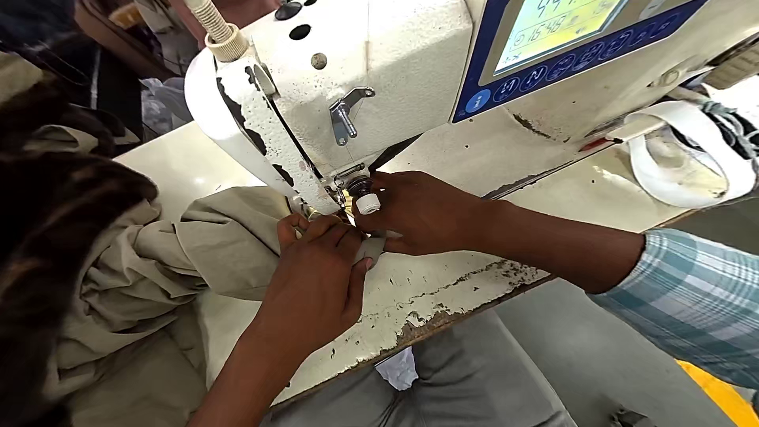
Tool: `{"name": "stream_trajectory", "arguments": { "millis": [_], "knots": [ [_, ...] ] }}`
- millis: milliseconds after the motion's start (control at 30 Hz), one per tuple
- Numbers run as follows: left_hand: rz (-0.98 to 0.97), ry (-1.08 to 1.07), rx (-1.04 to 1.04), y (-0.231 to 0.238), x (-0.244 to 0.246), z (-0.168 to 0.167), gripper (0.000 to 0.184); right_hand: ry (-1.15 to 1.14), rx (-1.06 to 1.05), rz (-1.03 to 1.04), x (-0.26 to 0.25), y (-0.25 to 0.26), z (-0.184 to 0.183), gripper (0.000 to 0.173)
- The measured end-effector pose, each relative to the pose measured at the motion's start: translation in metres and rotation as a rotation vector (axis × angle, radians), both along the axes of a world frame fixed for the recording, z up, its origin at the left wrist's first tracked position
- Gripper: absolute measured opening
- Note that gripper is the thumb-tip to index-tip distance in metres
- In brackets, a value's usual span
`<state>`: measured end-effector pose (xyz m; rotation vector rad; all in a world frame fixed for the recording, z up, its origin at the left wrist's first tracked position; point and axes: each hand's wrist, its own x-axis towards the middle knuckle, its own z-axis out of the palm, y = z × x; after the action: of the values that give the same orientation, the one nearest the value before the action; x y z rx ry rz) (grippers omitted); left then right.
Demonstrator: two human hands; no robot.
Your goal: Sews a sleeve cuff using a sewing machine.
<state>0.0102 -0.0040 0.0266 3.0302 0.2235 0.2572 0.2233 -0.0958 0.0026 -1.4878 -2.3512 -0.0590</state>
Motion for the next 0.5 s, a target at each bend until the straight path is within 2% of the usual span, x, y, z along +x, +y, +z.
{"name": "stream_trajectory", "arguments": {
  "millis": [67, 200, 267, 367, 433, 500],
  "knots": [
    [0.003, 0.006, 0.028, -0.002, -0.001, -0.001, 0.036, -0.031, 0.006, -0.009, 0.004, -0.004, -0.001, 0.018],
    [0.078, 0.015, 0.079, -0.007, 0.004, 0.006, 0.038, -0.023, -0.006, -0.185, -0.002, -0.008, 0.000, 0.021],
    [0.111, 0.011, 0.099, -0.008, 0.005, 0.008, 0.036, 0.105, -0.058, -0.219, -0.009, -0.004, -0.002, 0.019],
    [0.143, -0.020, 0.094, -0.005, -0.001, 0.012, 0.035, 0.461, -0.112, -0.200, -0.005, -0.003, -0.012, 0.016],
    [0.157, -0.032, 0.070, -0.003, -0.005, 0.013, 0.036, 0.577, -0.208, -0.174, -0.001, -0.010, -0.021, 0.031],
    [0.158, -0.036, 0.043, -0.004, -0.004, 0.013, 0.035, 0.581, -0.265, -0.184, -0.002, -0.016, -0.027, 0.043]
  ]
}}
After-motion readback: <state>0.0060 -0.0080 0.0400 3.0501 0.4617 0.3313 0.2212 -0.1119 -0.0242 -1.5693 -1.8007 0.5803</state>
